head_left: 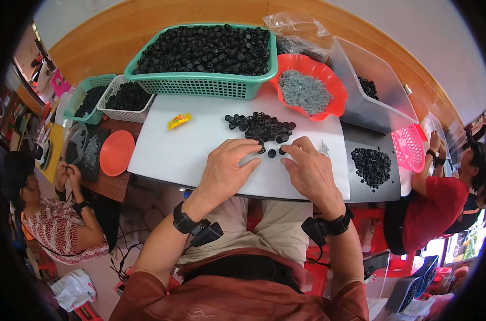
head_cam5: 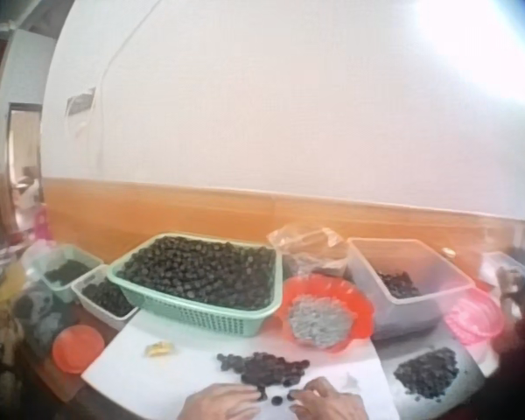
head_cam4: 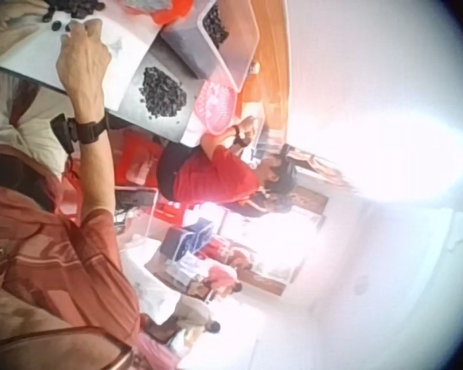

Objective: The person picks up a black plastic cap and a metal pin, inserts the pin into the cap, and presses them together. They then place the assembled component onto the white work surface and repeat the process with additional caps and pins.

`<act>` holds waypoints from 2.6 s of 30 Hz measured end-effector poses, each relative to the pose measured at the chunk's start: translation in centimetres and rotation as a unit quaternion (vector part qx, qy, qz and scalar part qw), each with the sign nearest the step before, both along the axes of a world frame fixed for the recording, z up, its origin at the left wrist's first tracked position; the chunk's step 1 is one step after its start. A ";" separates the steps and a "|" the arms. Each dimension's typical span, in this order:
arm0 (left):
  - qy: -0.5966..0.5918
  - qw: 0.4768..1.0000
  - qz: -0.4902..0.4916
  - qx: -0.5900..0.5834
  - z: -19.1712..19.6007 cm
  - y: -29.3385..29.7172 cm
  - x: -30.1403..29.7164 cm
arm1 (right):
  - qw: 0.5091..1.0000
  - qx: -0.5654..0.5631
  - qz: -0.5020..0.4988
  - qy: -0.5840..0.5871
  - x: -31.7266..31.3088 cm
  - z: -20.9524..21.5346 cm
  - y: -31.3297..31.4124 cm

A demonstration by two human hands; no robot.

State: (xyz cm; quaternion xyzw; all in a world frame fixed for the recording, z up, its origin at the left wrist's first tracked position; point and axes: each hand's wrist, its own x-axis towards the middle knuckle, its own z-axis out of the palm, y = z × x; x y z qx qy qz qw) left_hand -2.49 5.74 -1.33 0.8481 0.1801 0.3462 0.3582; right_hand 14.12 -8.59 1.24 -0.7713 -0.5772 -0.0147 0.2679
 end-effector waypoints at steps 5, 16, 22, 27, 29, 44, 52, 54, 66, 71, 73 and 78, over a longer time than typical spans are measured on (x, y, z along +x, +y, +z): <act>0.003 1.000 -0.001 0.002 0.0 0.3 -0.2 | 1.000 -0.024 -0.006 0.002 0.0 -0.1 0.3; -0.040 0.998 0.008 -0.045 0.3 0.2 -0.5 | 0.999 0.021 -0.005 0.030 -0.7 0.1 0.9; -0.123 0.974 0.022 -0.188 -0.4 0.7 -0.9 | 0.999 0.042 0.031 0.008 -2.0 0.4 2.2; -0.183 0.944 0.034 -0.273 -0.5 1.0 -1.2 | 0.999 0.015 0.038 -0.017 -2.7 0.7 3.2; -0.195 0.939 0.032 -0.283 -0.6 1.1 -1.3 | 0.998 -0.031 0.035 -0.043 -2.9 0.9 3.4; -0.192 0.935 0.025 -0.297 -1.0 1.2 -1.4 | 0.994 -0.073 0.015 -0.084 -3.6 1.1 5.7; -0.181 0.940 0.030 -0.288 -0.6 1.1 -1.5 | 0.995 -0.078 0.020 -0.057 -3.3 1.0 6.1; -0.180 0.941 0.031 -0.285 -0.4 1.1 -1.5 | 0.995 -0.082 0.018 -0.055 -3.4 1.0 6.1; -0.154 0.954 0.030 -0.254 -0.3 1.1 -1.6 | 0.996 -0.024 0.050 -0.071 -3.2 1.8 3.3; -0.134 0.971 -0.003 -0.197 -0.1 0.6 -1.2 | 0.998 -0.011 -0.026 -0.051 -1.3 2.1 -0.4; -0.063 0.991 -0.018 -0.116 0.1 0.4 -1.0 | 0.998 -0.013 -0.039 -0.048 -0.6 1.2 -1.3; -0.038 0.998 -0.009 -0.042 0.2 0.1 -0.8 | 0.997 -0.044 -0.046 -0.047 0.0 0.3 -1.7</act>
